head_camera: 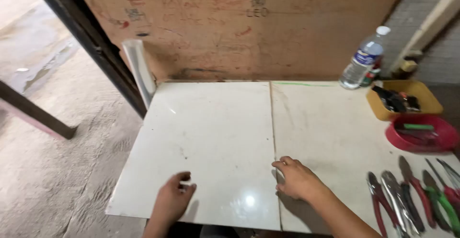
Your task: Tracing a circular shape onto a clear plastic film using a wire template and a marker
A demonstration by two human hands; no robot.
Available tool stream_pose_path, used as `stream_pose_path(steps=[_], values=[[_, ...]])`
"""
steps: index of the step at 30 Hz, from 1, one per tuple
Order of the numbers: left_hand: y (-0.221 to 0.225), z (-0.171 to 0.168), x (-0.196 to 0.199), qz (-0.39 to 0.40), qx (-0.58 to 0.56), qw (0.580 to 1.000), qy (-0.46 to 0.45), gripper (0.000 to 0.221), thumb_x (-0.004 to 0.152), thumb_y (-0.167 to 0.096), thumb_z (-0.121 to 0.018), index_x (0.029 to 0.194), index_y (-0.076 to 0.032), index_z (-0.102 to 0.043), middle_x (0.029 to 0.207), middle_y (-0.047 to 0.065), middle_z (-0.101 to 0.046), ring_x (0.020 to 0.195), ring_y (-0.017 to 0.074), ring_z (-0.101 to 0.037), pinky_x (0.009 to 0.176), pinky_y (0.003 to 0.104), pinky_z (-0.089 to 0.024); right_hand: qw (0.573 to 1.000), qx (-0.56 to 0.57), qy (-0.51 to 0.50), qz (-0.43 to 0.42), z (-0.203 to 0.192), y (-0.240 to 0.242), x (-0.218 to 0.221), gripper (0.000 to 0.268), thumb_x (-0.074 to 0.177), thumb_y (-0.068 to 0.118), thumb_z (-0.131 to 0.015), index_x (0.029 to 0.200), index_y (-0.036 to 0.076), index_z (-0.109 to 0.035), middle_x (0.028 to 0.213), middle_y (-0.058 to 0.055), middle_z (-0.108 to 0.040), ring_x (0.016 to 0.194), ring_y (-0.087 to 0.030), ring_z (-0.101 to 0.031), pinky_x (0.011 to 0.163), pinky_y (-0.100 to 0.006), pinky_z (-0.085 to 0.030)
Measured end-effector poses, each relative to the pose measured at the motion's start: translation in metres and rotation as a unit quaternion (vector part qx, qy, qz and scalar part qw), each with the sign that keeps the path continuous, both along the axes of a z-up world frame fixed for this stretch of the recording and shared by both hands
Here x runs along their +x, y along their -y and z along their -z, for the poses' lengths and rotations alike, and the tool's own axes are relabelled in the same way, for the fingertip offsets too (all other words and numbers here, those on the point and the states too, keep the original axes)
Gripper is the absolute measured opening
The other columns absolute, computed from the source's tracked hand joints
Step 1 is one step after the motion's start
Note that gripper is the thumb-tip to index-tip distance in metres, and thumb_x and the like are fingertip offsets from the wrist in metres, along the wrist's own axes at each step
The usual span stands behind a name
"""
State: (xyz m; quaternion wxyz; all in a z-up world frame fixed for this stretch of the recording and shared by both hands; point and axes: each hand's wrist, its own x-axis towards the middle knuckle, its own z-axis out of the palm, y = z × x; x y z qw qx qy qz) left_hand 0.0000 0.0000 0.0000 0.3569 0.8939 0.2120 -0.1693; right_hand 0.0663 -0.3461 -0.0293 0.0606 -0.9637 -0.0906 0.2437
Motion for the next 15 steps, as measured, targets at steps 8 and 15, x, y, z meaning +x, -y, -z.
stream_pose_path(steps=[8, 15], values=[[-0.109, -0.01, 0.185, 0.021, 0.166, 0.974, 0.155, 0.05, 0.092, -0.019, -0.067, 0.14, -0.007, -0.057, 0.139, 0.015, -0.061, 0.111, 0.0289, -0.067, 0.1, 0.046, -0.057, 0.982, -0.11, -0.155, -0.014, -0.003, -0.039, 0.039, 0.123, 0.069, 0.02, -0.091, 0.164, 0.039, -0.015, 0.174, -0.013, 0.012, 0.154, -0.054, -0.011, 0.123, -0.054, -0.039], [-0.158, -0.042, 0.343, 0.029, 0.363, 0.904, 0.223, 0.067, 0.091, -0.011, -0.055, 0.157, -0.006, -0.042, 0.15, 0.017, -0.05, 0.116, 0.0427, -0.054, 0.093, 0.053, -0.053, 0.96, -0.099, -0.26, 0.017, 0.029, -0.027, 0.065, 0.089, 0.095, 0.005, -0.047, 0.164, 0.047, -0.01, 0.174, -0.003, 0.019, 0.158, -0.05, 0.002, 0.129, -0.058, -0.026]])
